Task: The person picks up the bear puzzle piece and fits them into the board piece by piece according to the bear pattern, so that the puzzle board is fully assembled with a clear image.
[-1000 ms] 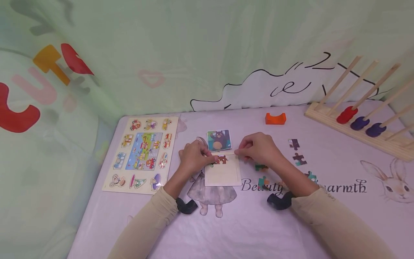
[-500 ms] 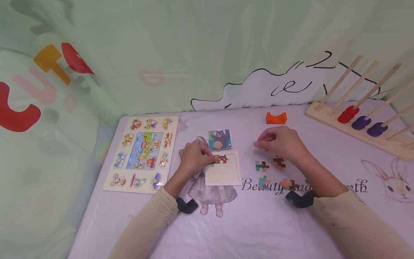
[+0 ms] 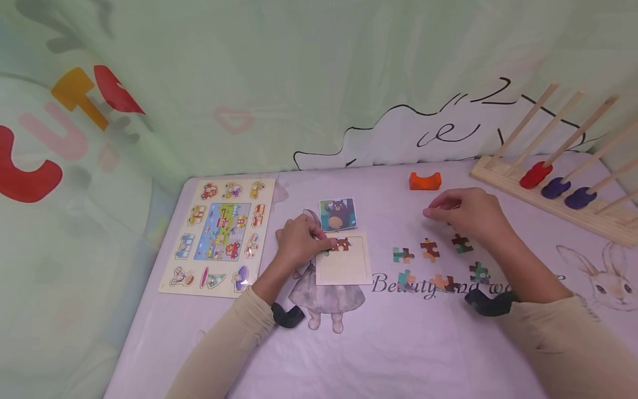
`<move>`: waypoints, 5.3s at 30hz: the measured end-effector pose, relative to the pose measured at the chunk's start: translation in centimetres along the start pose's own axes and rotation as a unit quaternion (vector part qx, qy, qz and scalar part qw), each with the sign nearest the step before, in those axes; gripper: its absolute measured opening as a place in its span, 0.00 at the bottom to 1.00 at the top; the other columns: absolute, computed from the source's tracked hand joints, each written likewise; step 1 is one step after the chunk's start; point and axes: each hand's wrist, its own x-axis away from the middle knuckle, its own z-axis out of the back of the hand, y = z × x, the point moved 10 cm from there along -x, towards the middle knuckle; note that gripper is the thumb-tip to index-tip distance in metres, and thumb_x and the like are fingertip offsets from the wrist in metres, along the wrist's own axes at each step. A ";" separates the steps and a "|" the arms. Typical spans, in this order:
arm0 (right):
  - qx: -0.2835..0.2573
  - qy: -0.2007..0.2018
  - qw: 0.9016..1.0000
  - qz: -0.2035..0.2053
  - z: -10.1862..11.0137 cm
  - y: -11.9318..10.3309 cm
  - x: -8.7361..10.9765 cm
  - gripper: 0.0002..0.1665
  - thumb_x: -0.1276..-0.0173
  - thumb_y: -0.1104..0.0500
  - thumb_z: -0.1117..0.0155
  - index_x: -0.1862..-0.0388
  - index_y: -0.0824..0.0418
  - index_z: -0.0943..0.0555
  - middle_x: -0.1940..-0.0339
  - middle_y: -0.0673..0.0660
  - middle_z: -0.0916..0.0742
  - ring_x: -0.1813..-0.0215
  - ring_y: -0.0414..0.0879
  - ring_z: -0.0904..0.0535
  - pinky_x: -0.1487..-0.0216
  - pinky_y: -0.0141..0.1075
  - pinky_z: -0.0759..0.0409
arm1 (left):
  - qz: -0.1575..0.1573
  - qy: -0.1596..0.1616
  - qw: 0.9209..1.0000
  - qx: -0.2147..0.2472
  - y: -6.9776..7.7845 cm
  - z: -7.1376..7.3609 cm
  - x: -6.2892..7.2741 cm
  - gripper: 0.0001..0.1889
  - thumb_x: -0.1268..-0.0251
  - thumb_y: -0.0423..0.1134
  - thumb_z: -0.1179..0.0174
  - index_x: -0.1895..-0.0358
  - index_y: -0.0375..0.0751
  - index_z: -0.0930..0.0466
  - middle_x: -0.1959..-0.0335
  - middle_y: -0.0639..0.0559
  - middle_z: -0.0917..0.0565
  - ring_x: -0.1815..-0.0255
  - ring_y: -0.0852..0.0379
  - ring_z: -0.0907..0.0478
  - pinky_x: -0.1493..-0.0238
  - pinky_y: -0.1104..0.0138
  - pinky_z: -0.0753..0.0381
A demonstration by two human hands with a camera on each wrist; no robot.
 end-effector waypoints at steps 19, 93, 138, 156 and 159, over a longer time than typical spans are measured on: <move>-0.003 0.019 0.998 -0.051 0.6 5.2 -1.0 0.39 0.34 0.34 0.32 0.41 0.65 0.19 0.48 0.73 0.17 0.47 0.66 0.29 0.61 0.46 0.27 | 0.003 0.001 1.000 0.001 -0.2 0.1 0.1 0.15 0.51 0.55 0.22 0.84 0.54 0.15 0.68 0.60 0.20 0.58 0.50 0.26 0.46 0.45 0.36; -0.014 0.009 1.000 -0.022 -0.3 2.5 -0.2 0.24 0.31 0.45 0.30 0.46 0.61 0.18 0.54 0.66 0.14 0.50 0.61 0.25 0.63 0.40 0.26 | 0.006 -0.004 1.000 -0.002 -0.3 -0.2 -0.2 0.15 0.53 0.56 0.21 0.83 0.54 0.14 0.67 0.59 0.21 0.57 0.50 0.25 0.46 0.46 0.36; -0.060 -0.066 0.993 0.080 -6.4 -8.1 1.6 0.11 0.31 0.56 0.29 0.52 0.55 0.12 0.63 0.54 0.12 0.56 0.52 0.22 0.63 0.34 0.21 | 0.003 -0.006 1.000 -0.002 -0.3 -0.3 -0.1 0.16 0.50 0.55 0.22 0.84 0.54 0.16 0.64 0.59 0.21 0.56 0.50 0.27 0.44 0.46 0.37; -0.075 -0.082 0.990 0.087 -9.2 -9.6 0.7 0.08 0.32 0.57 0.28 0.56 0.56 0.12 0.66 0.53 0.13 0.61 0.49 0.21 0.61 0.37 0.22 | 0.006 -0.005 1.000 0.004 -0.4 -0.3 -0.2 0.17 0.52 0.56 0.21 0.84 0.54 0.16 0.65 0.58 0.22 0.57 0.50 0.27 0.44 0.45 0.37; -0.078 -0.082 0.990 0.086 -9.6 -9.7 0.6 0.08 0.32 0.58 0.28 0.56 0.57 0.12 0.67 0.53 0.13 0.62 0.49 0.20 0.61 0.36 0.21 | 0.007 -0.007 1.000 0.004 -0.3 -0.3 -0.2 0.17 0.52 0.56 0.21 0.84 0.54 0.16 0.65 0.58 0.22 0.57 0.50 0.27 0.44 0.45 0.37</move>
